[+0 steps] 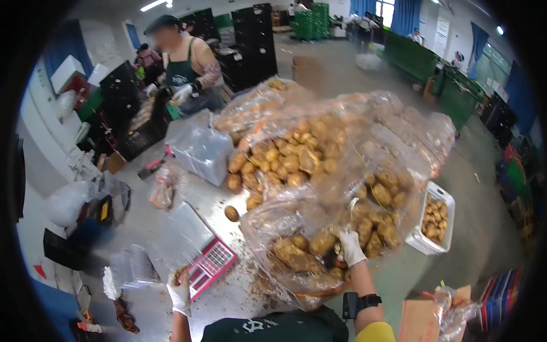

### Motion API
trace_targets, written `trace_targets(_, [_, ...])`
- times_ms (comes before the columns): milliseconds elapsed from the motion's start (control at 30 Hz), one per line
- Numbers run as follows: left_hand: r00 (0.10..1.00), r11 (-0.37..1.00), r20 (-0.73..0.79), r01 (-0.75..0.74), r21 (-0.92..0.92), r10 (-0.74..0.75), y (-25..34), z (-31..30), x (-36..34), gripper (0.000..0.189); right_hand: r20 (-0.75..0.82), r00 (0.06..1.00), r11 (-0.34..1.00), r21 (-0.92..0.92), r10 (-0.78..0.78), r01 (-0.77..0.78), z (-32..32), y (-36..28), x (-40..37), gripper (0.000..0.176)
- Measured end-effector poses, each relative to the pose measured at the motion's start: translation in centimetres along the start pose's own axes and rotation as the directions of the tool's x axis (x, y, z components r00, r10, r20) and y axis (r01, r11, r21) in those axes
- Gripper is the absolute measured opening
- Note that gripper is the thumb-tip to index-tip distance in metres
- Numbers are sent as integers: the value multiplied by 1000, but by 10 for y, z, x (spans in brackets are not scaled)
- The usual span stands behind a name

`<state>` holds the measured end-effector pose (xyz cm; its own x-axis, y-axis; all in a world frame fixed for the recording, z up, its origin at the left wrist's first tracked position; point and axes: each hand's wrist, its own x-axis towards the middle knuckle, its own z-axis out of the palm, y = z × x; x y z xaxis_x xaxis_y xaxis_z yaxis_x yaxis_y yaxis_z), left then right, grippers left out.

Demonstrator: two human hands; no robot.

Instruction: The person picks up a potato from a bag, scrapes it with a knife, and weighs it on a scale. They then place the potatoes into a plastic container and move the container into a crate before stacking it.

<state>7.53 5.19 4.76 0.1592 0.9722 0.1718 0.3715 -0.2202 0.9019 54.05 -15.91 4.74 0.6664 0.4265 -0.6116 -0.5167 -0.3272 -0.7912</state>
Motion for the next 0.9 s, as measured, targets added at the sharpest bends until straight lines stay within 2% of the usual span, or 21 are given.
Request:
trace_targets(33, [999,999,25,-36,-36,37,0,4,0,19,-47,996,982,169,-78,85,-2,10,1,33])
trace_targets(67, [996,1000,86,9,11,-10,-6,6,2,23,-12,998,944,326,68,-60,-11,15,6,40])
trace_targets(100, [992,992,111,69,-107,-57,4,16,2,23,9,995,883,461,95,-89,-13,16,-3,44])
trace_targets(133, [985,967,135,133,-218,-105,18,24,1,24,45,994,836,545,-102,61,-6,7,-12,47])
trace_targets(167, [980,958,175,138,-252,-95,27,34,0,24,73,986,846,526,-151,90,-4,-7,-31,50])
trace_targets(200, [976,947,204,136,-290,-78,36,44,-2,25,381,892,826,564,-243,-16,-15,-12,-34,58])
trace_targets(267, [971,942,239,74,-329,7,58,67,-4,24,77,982,709,702,-174,71,35,-48,-71,47])
trace_targets(333, [939,953,302,-70,-296,162,81,87,-9,25,213,962,766,642,-170,-7,41,-38,-73,46])
trace_targets(400, [888,894,442,89,-439,129,116,111,-16,34,359,923,777,617,-136,-126,57,-34,-90,43])
trace_targets(467, [733,727,665,377,-574,145,143,131,-22,45,306,941,743,662,-147,-99,86,-30,-103,41])
trace_targets(533, [597,549,799,643,-534,77,160,144,-35,58,382,896,878,479,-227,18,91,-25,-107,40])
trace_targets(567, [551,546,834,687,-480,39,160,144,-33,61,424,867,918,388,-262,87,93,-21,-109,39])
trace_targets(633, [443,536,896,763,-362,-24,157,145,-28,68,416,872,965,161,-256,207,99,-35,-128,38])
trace_targets(667, [559,624,829,645,-441,8,154,146,-30,71,408,875,963,44,-260,265,100,-40,-135,38])
trace_targets(733, [733,766,670,362,-532,119,148,152,-32,79,431,766,859,42,-477,511,105,-24,-121,47])
trace_targets(767, [782,725,617,374,-578,89,147,155,-36,87,417,712,798,61,-566,599,113,-20,-122,50])
trace_targets(800, [786,722,613,378,-580,81,147,154,-38,84,400,647,728,76,-649,682,116,-18,-123,52])
trace_targets(833, [791,718,608,381,-583,74,147,153,-41,81,415,698,755,-39,-584,655,114,-18,-122,56])
trace_targets(900, [794,686,606,417,-596,43,150,152,-42,74,365,795,853,-5,-485,523,116,-26,-135,51])
